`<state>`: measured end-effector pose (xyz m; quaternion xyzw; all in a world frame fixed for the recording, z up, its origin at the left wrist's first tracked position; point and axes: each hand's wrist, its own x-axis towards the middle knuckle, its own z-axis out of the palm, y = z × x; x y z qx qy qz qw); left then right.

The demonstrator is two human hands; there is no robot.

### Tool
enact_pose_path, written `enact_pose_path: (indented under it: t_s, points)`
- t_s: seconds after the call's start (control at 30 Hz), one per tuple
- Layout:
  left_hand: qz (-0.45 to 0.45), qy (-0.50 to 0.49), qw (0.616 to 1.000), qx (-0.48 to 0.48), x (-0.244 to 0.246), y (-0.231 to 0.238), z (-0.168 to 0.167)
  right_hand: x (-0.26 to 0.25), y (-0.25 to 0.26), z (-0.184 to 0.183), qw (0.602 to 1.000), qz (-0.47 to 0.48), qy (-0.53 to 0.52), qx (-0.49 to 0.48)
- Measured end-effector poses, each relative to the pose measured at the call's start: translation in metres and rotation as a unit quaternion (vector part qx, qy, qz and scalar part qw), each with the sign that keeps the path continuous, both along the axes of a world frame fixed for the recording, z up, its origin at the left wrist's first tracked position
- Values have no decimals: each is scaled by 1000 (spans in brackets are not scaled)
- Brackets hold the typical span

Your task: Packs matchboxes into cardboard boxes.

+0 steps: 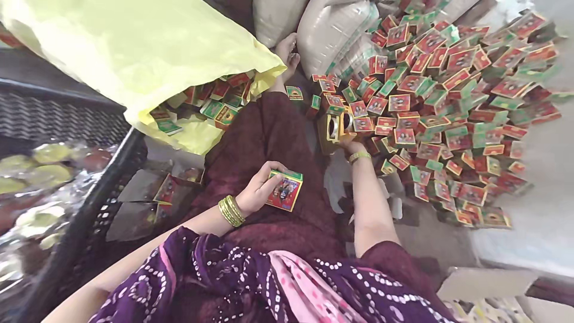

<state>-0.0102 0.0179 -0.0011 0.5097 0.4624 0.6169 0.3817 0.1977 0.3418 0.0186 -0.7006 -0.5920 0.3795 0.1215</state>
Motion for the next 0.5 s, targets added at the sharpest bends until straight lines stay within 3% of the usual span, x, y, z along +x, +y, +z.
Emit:
enact_pose_path:
  t_s: [0.13, 0.33, 0.5]
  points:
    - [2, -1, 1000, -3, 3, -3, 1, 2, -6, -17, 998, 34, -53, -5]
    - [18, -3, 1000, 20, 4, -2, 0, -7, -7, -11, 989, 93, -109, 46]
    - [33, -10, 999, 34, 7, -2, -3, -16, -17, -4, 959, 112, -251, 65]
